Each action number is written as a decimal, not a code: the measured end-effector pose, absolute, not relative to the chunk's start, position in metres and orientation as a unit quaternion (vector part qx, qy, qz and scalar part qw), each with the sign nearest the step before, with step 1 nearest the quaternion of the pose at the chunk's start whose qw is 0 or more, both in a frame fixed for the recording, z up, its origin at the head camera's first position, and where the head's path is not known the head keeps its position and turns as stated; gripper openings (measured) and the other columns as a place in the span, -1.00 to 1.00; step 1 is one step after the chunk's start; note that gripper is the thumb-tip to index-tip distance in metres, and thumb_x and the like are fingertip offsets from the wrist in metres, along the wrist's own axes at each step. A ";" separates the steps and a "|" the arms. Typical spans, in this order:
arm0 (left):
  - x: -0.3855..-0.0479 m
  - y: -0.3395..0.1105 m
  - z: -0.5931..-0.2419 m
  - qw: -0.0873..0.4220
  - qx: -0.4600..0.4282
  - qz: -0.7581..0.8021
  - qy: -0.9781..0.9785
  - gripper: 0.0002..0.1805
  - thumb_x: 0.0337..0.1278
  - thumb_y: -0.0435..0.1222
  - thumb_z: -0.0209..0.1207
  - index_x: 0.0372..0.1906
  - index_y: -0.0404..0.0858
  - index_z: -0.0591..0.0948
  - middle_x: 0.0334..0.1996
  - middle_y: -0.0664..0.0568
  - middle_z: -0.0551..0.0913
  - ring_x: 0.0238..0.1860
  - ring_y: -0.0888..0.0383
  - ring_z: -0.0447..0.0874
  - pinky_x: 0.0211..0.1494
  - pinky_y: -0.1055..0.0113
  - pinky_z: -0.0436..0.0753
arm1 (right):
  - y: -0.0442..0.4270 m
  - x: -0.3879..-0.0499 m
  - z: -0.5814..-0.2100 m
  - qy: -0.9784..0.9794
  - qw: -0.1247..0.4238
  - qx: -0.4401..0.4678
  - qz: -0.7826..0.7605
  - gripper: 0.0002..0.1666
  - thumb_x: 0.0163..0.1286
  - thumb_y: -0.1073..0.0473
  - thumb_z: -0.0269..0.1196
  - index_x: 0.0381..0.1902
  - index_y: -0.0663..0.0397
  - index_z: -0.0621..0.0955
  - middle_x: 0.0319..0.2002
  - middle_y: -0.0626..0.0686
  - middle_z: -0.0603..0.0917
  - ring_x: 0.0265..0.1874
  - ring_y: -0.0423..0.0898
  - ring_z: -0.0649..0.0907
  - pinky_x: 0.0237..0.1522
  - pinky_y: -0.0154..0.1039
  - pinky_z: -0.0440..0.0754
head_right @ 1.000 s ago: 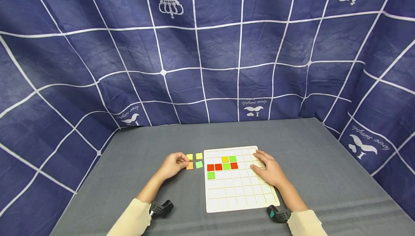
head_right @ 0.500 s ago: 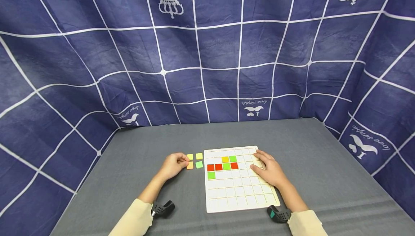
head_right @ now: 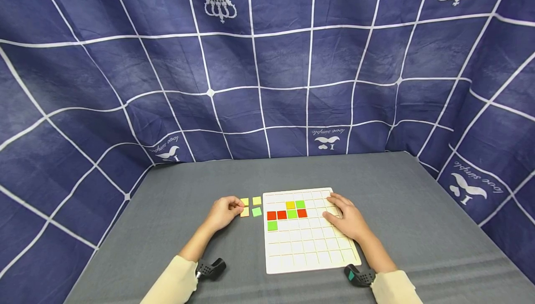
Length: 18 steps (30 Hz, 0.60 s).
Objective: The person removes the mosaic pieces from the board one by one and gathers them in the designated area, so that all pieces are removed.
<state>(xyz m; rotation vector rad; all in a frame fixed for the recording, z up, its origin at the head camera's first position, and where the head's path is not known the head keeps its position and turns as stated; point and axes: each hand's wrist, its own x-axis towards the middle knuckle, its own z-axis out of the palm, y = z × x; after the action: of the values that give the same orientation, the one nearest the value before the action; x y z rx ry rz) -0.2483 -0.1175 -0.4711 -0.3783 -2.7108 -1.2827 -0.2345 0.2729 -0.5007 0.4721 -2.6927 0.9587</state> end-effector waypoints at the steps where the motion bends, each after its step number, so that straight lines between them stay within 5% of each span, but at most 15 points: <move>1: -0.248 -0.117 -0.471 0.061 -0.125 -0.423 -0.895 -0.96 0.11 -0.41 0.32 -0.39 -0.32 0.68 -0.54 0.10 0.62 -0.54 0.28 0.47 -0.42 0.35 0.48 | 0.273 -0.235 -0.501 -0.922 0.123 0.162 0.329 -0.35 0.30 -0.01 0.33 0.21 0.29 0.52 0.30 0.29 0.42 0.28 0.33 0.35 0.18 0.30 0.28; 18: -0.249 -0.115 -0.471 0.080 -0.150 -0.425 -0.889 -0.95 0.12 -0.38 0.32 -0.39 -0.29 0.67 -0.54 0.14 0.62 -0.53 0.29 0.49 -0.37 0.32 0.48 | 0.274 -0.236 -0.503 -0.924 0.119 0.161 0.327 -0.34 0.31 -0.04 0.32 0.23 0.27 0.51 0.31 0.26 0.41 0.29 0.32 0.34 0.18 0.29 0.28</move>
<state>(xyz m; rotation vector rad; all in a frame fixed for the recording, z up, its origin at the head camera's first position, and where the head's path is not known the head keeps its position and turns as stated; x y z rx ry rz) -0.2491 -0.1150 -0.4708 -0.4482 -2.6603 -1.2707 -0.2356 0.2739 -0.5025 0.4697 -2.7011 0.9558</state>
